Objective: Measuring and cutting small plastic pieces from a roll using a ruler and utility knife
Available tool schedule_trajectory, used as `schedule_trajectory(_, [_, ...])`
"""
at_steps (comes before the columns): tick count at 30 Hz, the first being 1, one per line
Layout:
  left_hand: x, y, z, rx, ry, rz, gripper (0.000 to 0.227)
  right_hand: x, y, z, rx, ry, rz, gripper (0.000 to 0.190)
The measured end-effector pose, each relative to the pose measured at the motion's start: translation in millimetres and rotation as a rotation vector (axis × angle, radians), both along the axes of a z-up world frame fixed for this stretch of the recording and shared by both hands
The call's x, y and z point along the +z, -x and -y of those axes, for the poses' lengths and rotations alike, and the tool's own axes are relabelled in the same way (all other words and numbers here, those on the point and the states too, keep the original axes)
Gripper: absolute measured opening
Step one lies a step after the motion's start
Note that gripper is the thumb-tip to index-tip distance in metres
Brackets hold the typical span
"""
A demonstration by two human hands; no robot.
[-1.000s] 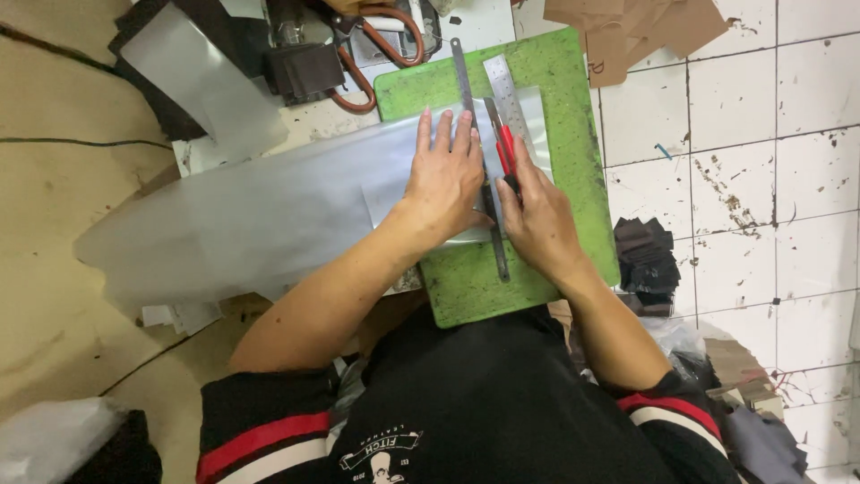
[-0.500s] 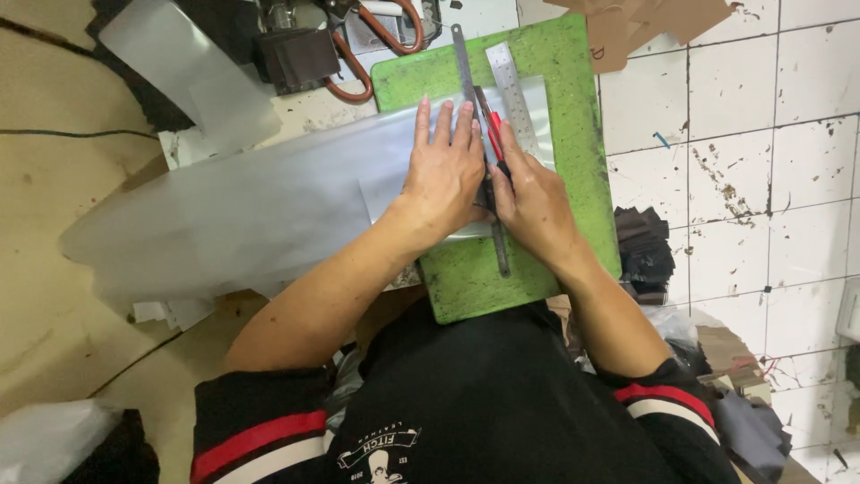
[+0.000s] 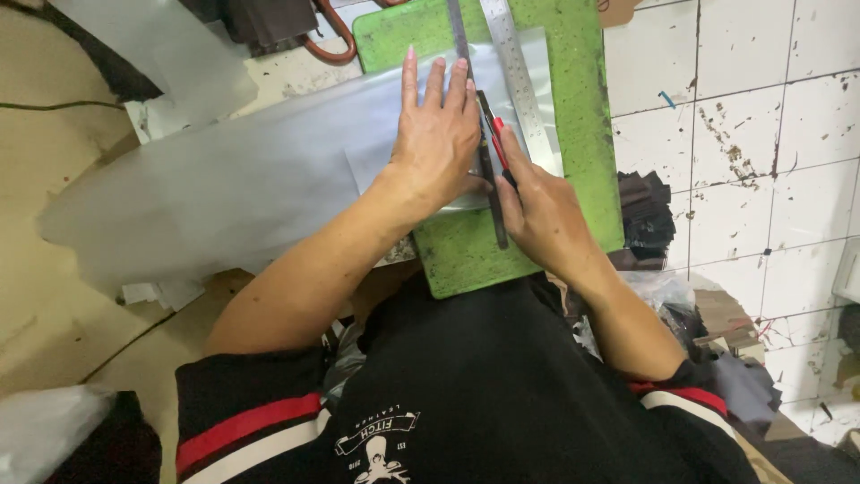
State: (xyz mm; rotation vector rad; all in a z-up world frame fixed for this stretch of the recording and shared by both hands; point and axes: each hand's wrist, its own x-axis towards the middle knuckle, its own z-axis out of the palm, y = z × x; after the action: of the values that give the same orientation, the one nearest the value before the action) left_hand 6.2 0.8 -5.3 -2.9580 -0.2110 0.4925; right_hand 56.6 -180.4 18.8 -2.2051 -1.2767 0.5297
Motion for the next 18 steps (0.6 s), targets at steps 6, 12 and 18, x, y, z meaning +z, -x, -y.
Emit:
schedule_trajectory(6, [-2, 1, -1, 0.002, 0.038, 0.056, 0.141, 8, 28, 34, 0.0, 0.062, -0.048, 0.066])
schedule_trajectory(12, [-11, 3, -2, -0.02, 0.058, 0.123, 0.147, 17, 56, 67, -0.01, -0.006, -0.095, 0.066])
schedule_trajectory(18, [-12, 4, -2, -0.018, 0.067, 0.109, 0.144, 16, 80, 93, -0.03, -0.008, -0.07, 0.071])
